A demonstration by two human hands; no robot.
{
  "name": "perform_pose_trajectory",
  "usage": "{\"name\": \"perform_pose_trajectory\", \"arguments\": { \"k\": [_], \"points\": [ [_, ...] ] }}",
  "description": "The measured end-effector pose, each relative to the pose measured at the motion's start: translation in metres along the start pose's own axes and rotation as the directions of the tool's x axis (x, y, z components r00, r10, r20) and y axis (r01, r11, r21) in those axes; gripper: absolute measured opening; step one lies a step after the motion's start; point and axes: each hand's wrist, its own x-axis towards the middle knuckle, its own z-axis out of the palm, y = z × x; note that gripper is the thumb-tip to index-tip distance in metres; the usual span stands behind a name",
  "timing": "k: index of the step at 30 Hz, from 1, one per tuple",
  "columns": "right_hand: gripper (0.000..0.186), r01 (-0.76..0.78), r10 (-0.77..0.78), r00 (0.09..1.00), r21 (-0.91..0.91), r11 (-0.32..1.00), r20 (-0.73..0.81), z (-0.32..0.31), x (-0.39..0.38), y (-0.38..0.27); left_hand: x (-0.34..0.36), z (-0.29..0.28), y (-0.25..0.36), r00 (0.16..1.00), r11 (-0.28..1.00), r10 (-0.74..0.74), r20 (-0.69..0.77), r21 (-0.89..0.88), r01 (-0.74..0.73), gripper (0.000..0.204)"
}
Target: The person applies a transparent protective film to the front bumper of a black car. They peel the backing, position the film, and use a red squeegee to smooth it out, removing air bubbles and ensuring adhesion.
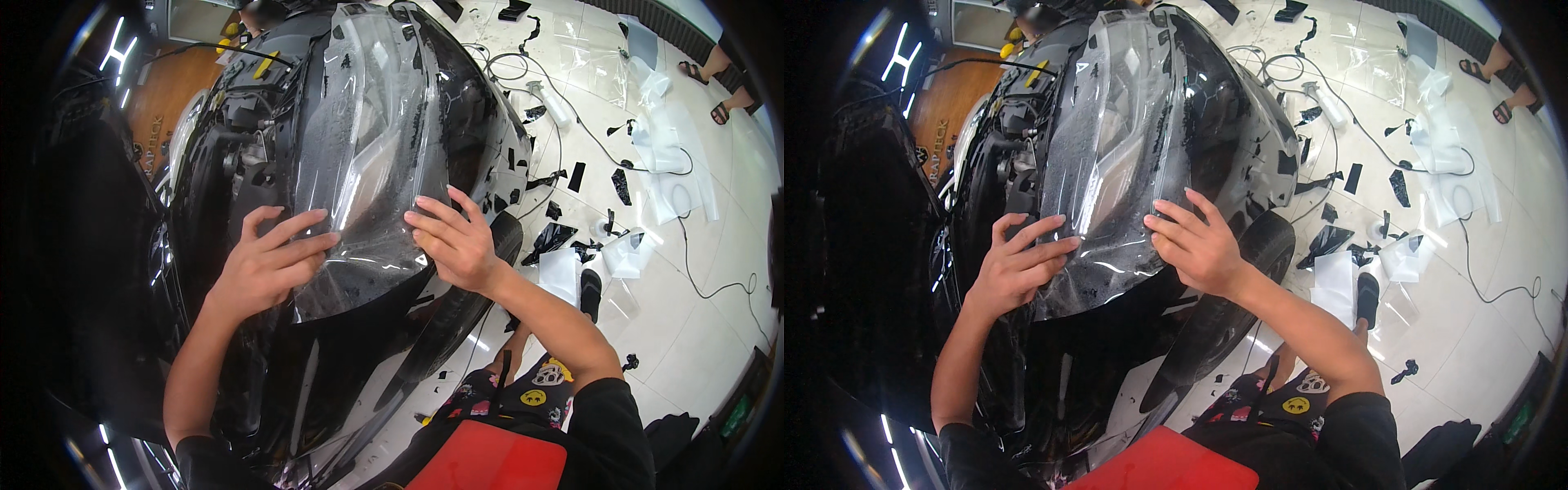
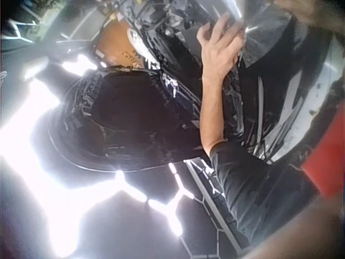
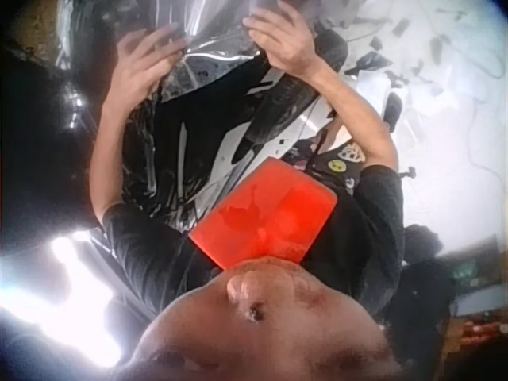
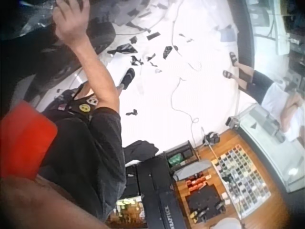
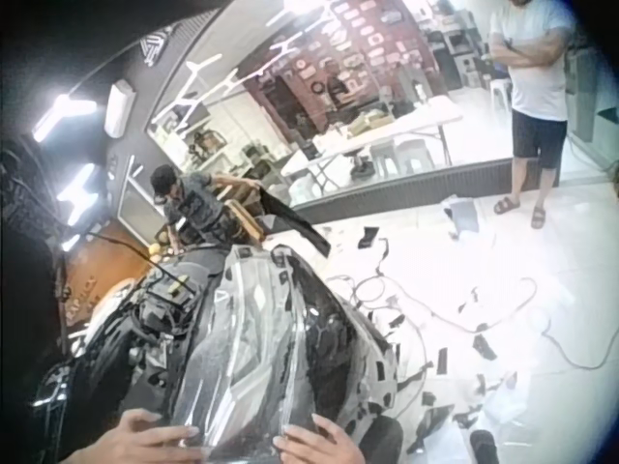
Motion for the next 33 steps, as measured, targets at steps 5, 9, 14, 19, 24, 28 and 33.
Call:
{"name": "perform_pose_trajectory", "arguments": {
  "k": [5, 9, 14, 19, 24, 28, 33],
  "points": [
    [0.014, 0.011, -0.011, 0.998, 0.007, 1.0, 0.062, 0.0, 0.001, -0.001, -0.004, 0.001, -0.002, 1.0, 0.999, 0.009, 0.014, 0.037, -0.01, 0.015],
    [0.015, 0.021, -0.023, 0.998, 0.036, 0.999, 0.052, 0.009, -0.004, -0.001, -0.008, 0.005, -0.005, 0.998, 0.993, 0.048, 0.04, 0.103, -0.052, 0.018],
    [0.017, 0.018, -0.021, 0.995, 0.032, 0.999, 0.102, 0.009, -0.004, -0.002, -0.005, 0.0, -0.004, 0.982, 0.993, 0.061, 0.177, 0.085, -0.077, 0.017],
    [0.027, 0.039, -0.025, 0.973, -0.056, 0.998, 0.23, -0.008, -0.004, -0.009, 0.008, -0.02, 0.003, 0.94, 0.998, 0.047, 0.338, 0.027, -0.059, 0.016],
    [0.039, 0.059, -0.025, 0.955, -0.108, 0.992, 0.296, -0.02, -0.004, -0.018, 0.016, -0.033, 0.031, 0.923, 0.989, -0.117, 0.366, -0.037, 0.14, 0.064],
    [0.05, 0.007, 0.036, 0.943, -0.128, 0.992, 0.331, -0.026, -0.01, -0.028, 0.034, -0.018, 0.076, 0.896, 0.961, -0.273, 0.351, 0.142, 0.238, 0.084],
    [0.061, -0.029, 0.072, 0.917, -0.114, 0.993, 0.393, -0.032, -0.009, -0.038, 0.05, -0.013, 0.118, 0.783, 0.877, -0.464, 0.414, 0.343, 0.337, 0.084]
  ]
}}
